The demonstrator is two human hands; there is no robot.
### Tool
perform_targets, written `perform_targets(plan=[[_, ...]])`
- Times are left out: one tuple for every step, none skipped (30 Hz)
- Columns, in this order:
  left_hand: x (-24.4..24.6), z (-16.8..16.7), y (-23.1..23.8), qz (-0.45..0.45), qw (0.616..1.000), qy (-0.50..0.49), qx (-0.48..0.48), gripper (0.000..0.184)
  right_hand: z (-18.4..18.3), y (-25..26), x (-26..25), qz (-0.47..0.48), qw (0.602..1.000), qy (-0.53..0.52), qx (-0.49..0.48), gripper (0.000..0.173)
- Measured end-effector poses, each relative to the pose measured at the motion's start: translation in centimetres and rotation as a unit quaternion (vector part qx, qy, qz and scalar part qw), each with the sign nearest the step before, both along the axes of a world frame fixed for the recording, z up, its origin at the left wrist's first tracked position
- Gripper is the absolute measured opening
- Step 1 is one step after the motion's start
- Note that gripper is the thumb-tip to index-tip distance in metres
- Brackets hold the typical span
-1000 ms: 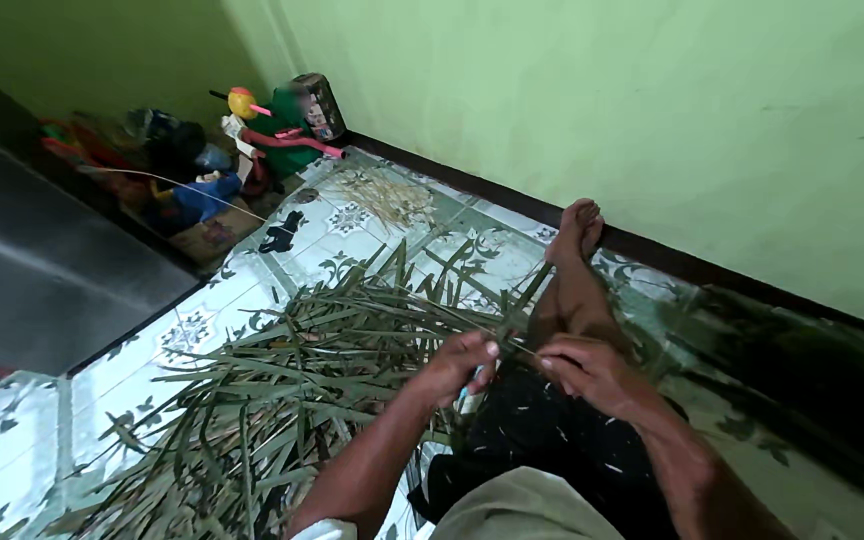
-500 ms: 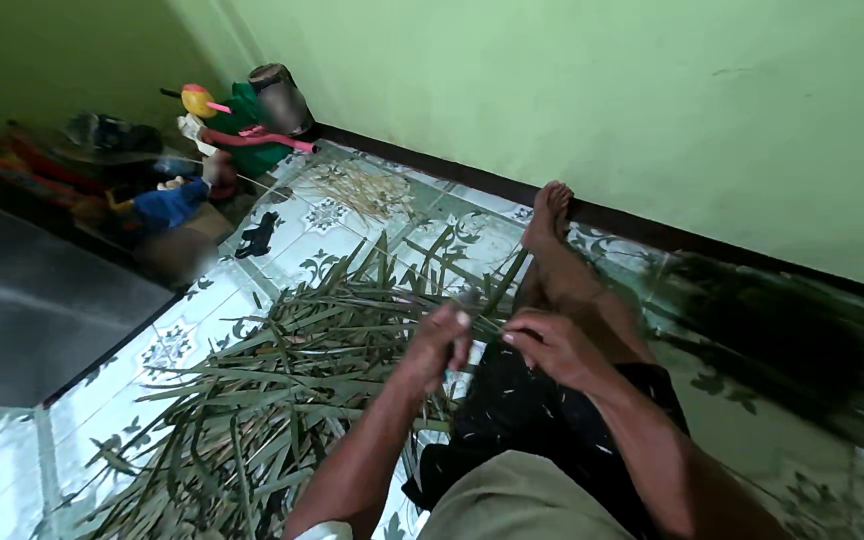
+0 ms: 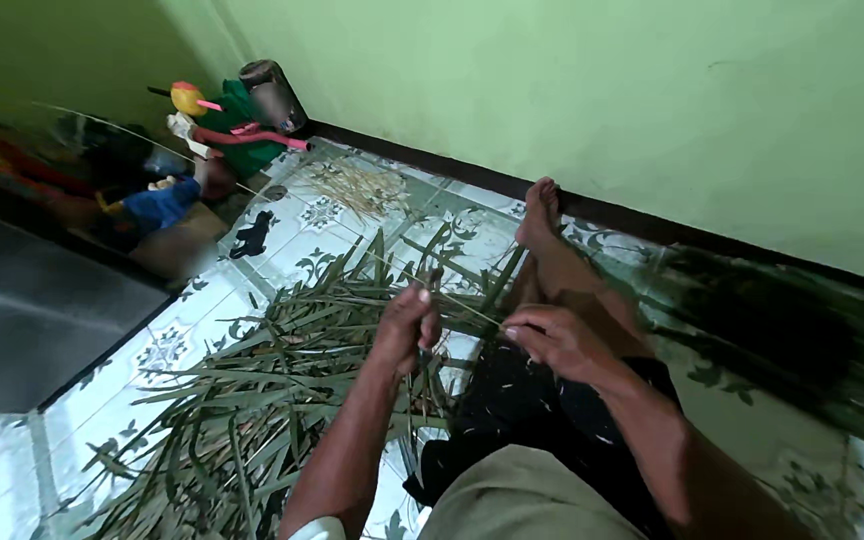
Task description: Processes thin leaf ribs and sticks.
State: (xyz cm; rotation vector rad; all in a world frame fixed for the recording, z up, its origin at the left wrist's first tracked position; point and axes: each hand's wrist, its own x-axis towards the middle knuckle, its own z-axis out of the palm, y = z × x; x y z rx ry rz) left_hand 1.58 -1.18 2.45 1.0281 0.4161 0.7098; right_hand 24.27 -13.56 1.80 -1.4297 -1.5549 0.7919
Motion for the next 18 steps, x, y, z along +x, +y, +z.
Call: perform_targets(plan=[[0.2, -0.1, 0.0, 0.003, 1.0, 0.002, -0.001, 0.048, 0.3, 0.2, -0.2, 0.001, 1.0, 0.004, -0.01, 0.024], [0.7, -0.3, -0.6, -0.008, 1.0, 0.021, 0.002, 0.046, 0.6, 0.5, -0.5, 0.0, 1.0, 0.012, -0.019, 0.025], [1.4, -0.7, -1.5, -0.031, 0.998, 0.05, 0.011, 0.043, 0.9, 0.7, -0.9, 0.002, 0.999, 0.021, -0.025, 0.025], [2.0, -0.9, -2.4, -0.059, 0.995, 0.072, 0.025, 0.041, 1.1, 0.8, -1.2, 0.0, 0.999, 0.024, -0.023, 0.025], [2.3, -0.8, -2.8, -0.07, 0.994, 0.077, 0.034, 0.041, 1.1, 0.9, -1.1, -0.001, 1.0, 0.019, -0.013, 0.025], [2.2, -0.4, -2.4, -0.055, 0.995, 0.069, 0.041, 0.041, 1.1, 0.8, -0.8, 0.004, 1.0, 0.016, -0.004, 0.025], [1.7, 0.1, -1.5, -0.026, 0.997, 0.053, 0.043, 0.043, 1.0, 0.7, -0.4, 0.006, 1.0, 0.013, 0.0, 0.025], [1.2, 0.6, -0.5, 0.002, 0.999, 0.037, 0.039, 0.044, 0.7, 0.5, -0.2, 0.005, 1.0, 0.011, 0.002, 0.025], [0.9, 0.7, 0.2, 0.017, 0.999, 0.027, 0.036, 0.046, 0.6, 0.3, -0.1, 0.003, 1.0, 0.012, -0.001, 0.024], [1.0, 0.6, 0.2, 0.014, 0.999, 0.031, 0.037, 0.047, 0.6, 0.4, -0.2, -0.002, 1.0, 0.013, -0.006, 0.023], [1.4, 0.5, -0.4, -0.003, 0.998, 0.055, 0.044, 0.045, 0.7, 0.6, -0.4, -0.01, 1.0, 0.015, -0.006, 0.023], [1.9, 0.4, -1.4, -0.027, 0.994, 0.088, 0.053, 0.04, 0.9, 0.9, -0.8, -0.021, 1.0, 0.017, -0.002, 0.022], [2.4, 0.3, -2.3, -0.056, 0.99, 0.111, 0.068, 0.035, 1.1, 1.1, -1.1, -0.03, 0.999, 0.016, 0.005, 0.02], [2.5, 0.3, -2.5, -0.068, 0.989, 0.107, 0.075, 0.039, 1.3, 1.1, -1.2, -0.033, 0.999, 0.009, 0.018, 0.02], [2.3, 0.7, -2.0, -0.058, 0.991, 0.092, 0.078, 0.044, 1.3, 1.1, -1.0, -0.027, 0.999, 0.0, 0.033, 0.021], [1.8, 1.1, -1.2, -0.029, 0.995, 0.068, 0.065, 0.045, 1.1, 1.0, -0.7, -0.018, 0.999, -0.007, 0.039, 0.022], [1.1, 1.4, -0.3, 0.004, 0.998, 0.043, 0.045, 0.045, 0.8, 0.7, -0.4, -0.01, 0.999, -0.012, 0.037, 0.022], [0.7, 1.6, 0.3, 0.028, 0.999, 0.024, 0.03, 0.045, 0.7, 0.6, -0.2, -0.004, 0.999, -0.016, 0.033, 0.022]])
